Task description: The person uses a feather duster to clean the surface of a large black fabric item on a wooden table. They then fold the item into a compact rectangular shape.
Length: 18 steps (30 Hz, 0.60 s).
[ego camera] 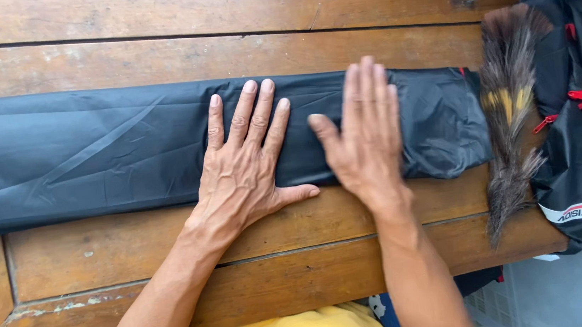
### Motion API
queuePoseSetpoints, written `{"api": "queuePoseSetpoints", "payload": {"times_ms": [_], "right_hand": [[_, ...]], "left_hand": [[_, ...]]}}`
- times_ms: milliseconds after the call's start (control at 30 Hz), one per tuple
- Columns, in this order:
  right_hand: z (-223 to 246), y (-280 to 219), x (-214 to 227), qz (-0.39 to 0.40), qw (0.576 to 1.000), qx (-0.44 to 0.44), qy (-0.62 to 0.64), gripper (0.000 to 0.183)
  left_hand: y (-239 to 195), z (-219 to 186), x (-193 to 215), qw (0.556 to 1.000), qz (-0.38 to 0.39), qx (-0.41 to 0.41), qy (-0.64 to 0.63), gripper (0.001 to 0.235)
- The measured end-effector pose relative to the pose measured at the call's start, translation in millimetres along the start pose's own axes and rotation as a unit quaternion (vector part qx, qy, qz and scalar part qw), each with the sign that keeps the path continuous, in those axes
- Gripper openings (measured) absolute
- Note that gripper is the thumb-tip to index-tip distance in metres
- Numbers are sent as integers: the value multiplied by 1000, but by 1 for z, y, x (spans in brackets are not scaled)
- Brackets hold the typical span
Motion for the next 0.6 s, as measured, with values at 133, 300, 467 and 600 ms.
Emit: {"api": "queuePoseSetpoints", "payload": {"times_ms": [133,300,467,600], "right_hand": [[-34,-4,6,38,993,-110,-12,82],[19,10,5,-58,995,-76,10,79],[64,10,-26,52,991,41,113,79],[-13,-2,5,-23,998,36,-44,76]], "left_hand": [[1,-4,0,1000,2,-9,-2,112],[3,-5,-6,1000,13,-8,-6,113],[2,-2,-7,999,7,19,-40,78],[1,-4,-2,1000,7,-4,-17,113]]}}
Point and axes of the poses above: each hand's wrist, its own y-axis towards the middle knuckle, its own x-axis out of the back of the hand, z = x × y, the point moved 9 cm from there along y, towards the middle knuckle, and after that the axes turned 9 degrees about y, right-handed, at the moved point
